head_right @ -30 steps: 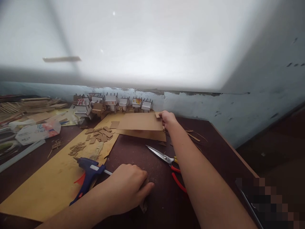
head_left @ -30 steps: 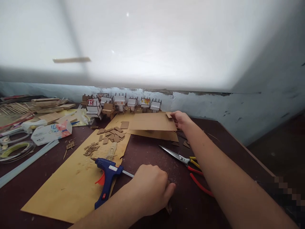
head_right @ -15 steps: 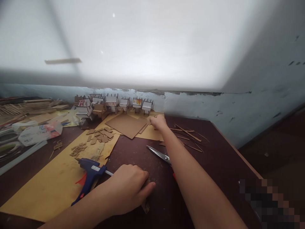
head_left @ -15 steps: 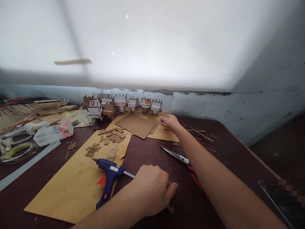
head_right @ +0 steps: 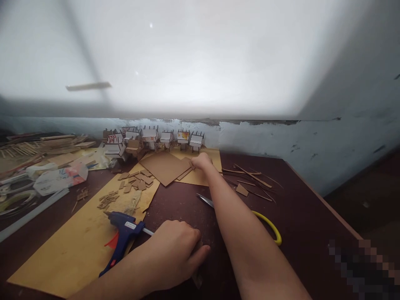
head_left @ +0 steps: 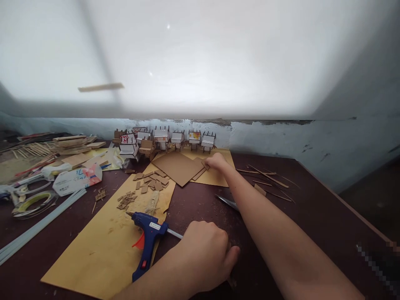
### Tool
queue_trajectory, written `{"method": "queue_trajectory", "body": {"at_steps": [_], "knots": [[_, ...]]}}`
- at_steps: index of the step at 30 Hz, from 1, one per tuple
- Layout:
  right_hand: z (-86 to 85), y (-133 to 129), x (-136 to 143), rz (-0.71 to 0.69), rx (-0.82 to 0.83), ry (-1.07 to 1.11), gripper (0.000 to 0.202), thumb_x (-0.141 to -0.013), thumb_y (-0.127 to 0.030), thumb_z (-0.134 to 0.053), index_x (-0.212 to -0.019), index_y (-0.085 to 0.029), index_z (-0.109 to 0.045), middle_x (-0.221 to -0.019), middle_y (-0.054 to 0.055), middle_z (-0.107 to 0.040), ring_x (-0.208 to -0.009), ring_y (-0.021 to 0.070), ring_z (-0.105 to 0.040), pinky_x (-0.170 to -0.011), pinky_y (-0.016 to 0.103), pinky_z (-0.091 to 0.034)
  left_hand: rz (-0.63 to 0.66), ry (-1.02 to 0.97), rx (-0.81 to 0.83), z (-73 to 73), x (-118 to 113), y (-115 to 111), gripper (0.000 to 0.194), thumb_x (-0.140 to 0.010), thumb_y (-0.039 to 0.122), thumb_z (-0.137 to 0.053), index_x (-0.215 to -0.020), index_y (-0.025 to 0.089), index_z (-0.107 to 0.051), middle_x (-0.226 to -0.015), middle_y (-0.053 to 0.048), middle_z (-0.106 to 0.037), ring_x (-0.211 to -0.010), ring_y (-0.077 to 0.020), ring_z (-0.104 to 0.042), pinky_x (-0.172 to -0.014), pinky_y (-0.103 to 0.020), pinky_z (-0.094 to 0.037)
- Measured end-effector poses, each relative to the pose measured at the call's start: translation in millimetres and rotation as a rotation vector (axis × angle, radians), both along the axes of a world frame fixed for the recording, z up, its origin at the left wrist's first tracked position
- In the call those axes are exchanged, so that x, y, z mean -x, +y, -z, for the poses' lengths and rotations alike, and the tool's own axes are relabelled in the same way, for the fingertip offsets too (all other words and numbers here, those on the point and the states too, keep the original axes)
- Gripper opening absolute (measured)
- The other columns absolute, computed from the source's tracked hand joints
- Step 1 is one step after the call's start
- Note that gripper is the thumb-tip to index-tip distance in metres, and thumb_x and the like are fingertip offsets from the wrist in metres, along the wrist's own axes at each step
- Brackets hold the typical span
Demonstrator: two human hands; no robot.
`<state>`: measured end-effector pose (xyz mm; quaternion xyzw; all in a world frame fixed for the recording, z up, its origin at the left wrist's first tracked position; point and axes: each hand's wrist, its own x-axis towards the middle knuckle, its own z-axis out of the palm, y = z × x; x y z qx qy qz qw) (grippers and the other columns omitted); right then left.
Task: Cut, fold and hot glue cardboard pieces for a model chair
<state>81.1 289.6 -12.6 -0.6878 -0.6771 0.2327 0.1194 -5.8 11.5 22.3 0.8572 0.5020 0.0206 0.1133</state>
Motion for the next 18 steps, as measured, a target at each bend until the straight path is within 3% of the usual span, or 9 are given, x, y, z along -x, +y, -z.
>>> {"method": "queue_trajectory", "body": {"at_steps": [13, 18], "knots": [[-8.9, -1.6, 16.5, -0.055, -0.029, -0.1, 0.035, -0.098, -0.033, -0.067, -0.129, -0.016, -0.062, -0.129, 0.011, -0.064, -0.107, 0.0264, -0.067, -0.089, 0.045, -0.058, -0.006, -0.023, 0.023, 4.1, 2.3, -1.0, 0.053, -0.1, 0.045, -0.039, -0.077, 0.015, -0.076, -0.075, -0.014, -0.076, -0.072, -0.0328, -0.074, -0.063, -0.041, -0.055], [-6.0, -0.5, 29.7, -0.025, -0.012, -0.14, 0.036, -0.098, -0.032, -0.067, -0.129, -0.015, -0.062, -0.129, 0.012, -0.064, -0.107, 0.0261, -0.067, -0.089, 0.045, -0.058, -0.192, -0.029, -0.046, -4.6, 9.5, 9.3, 0.043, -0.095, 0.048, -0.049, -0.084, 0.016, -0.075, -0.09, -0.013, -0.074, -0.085, -0.0325, -0.072, -0.069, -0.042, -0.056]]}}
